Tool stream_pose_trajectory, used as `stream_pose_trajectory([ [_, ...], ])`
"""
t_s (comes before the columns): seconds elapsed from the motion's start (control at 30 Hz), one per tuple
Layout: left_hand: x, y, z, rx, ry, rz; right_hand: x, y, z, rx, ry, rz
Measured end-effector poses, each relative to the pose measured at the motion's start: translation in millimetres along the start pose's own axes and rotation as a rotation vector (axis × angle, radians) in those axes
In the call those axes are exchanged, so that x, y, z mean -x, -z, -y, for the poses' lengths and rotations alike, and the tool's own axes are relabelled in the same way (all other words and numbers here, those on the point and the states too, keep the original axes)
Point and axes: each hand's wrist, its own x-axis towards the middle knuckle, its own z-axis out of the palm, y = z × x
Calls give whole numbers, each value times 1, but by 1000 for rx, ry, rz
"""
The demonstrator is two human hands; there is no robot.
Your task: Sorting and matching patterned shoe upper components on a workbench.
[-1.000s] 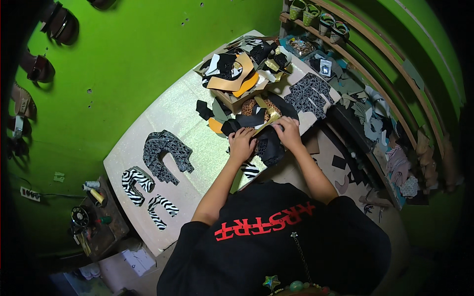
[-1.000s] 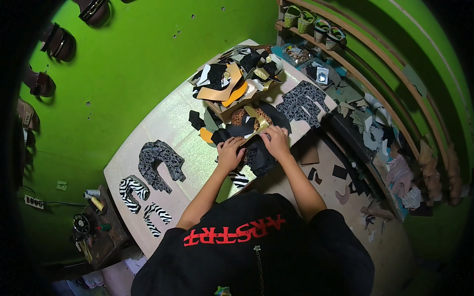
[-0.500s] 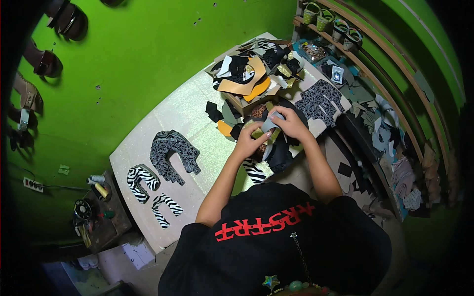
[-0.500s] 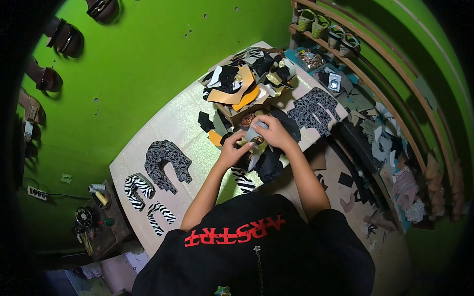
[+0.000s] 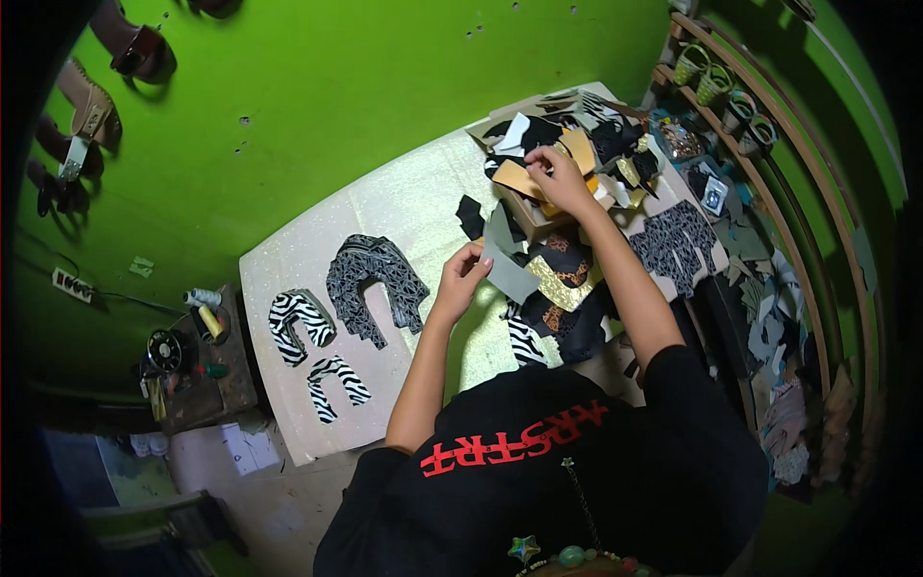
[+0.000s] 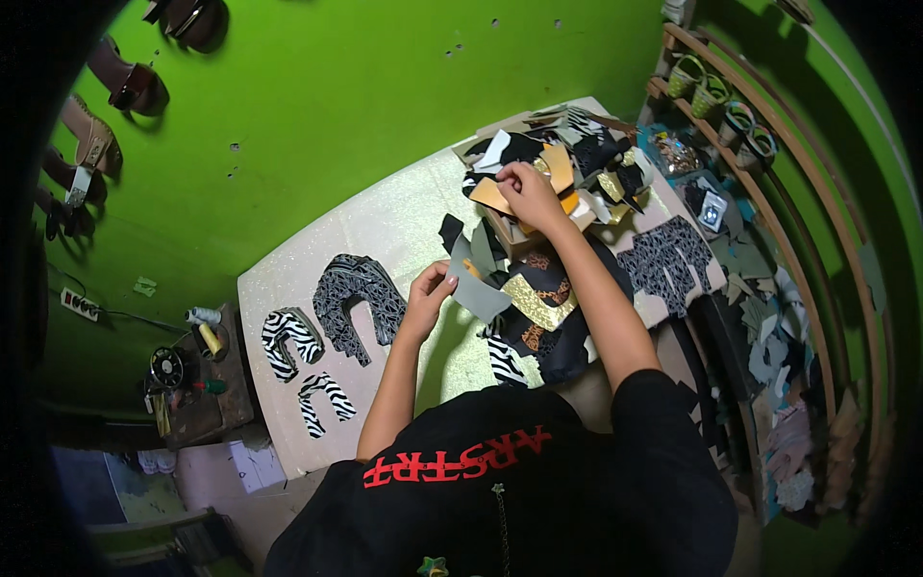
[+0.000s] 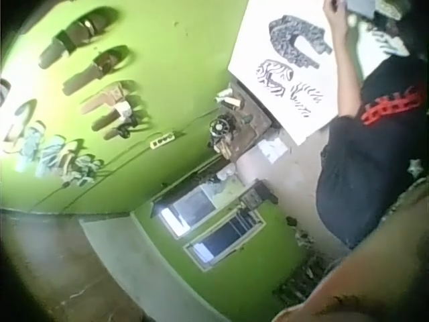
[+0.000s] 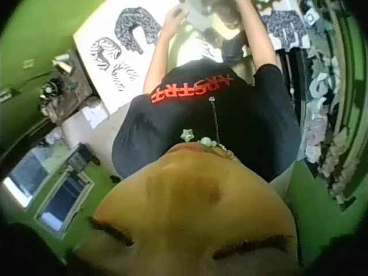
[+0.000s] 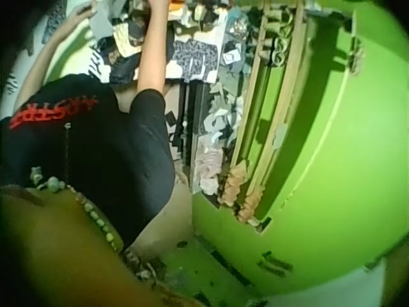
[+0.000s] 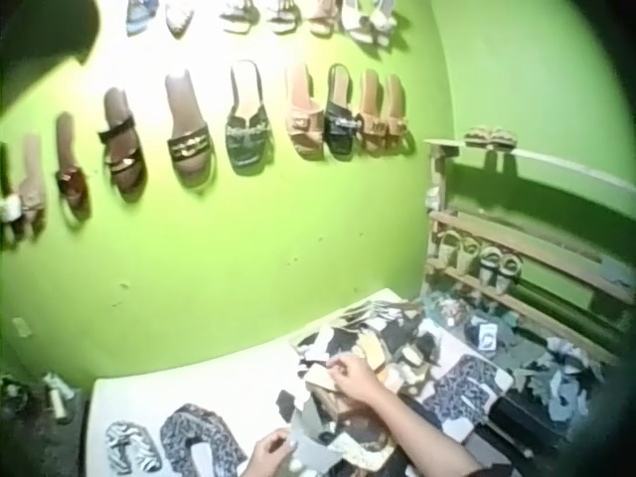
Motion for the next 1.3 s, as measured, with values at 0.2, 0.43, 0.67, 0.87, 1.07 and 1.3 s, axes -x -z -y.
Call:
stream_pose_trajectory([
  [0.2, -3, 27, 1, -10, -28, -42, -56, -33, -40, 652, 55, 61],
  [0.43, -1, 42, 16, 99, 76, -123, -74, -35, -59, 890, 297, 50],
  [0.67, 0, 36, 11, 241, 63, -69, -86, -31, -66, 989, 404, 99],
  [0.87, 8, 36, 15, 352, 176, -69, -89, -15, -68, 69, -36, -521],
  [1.07, 16, 34, 17, 443, 153, -35, -53, 0, -36, -582, -230, -393],
  [1.3, 38, 31, -15, 694, 76, 28, 8, -8, 18, -379, -235, 46],
])
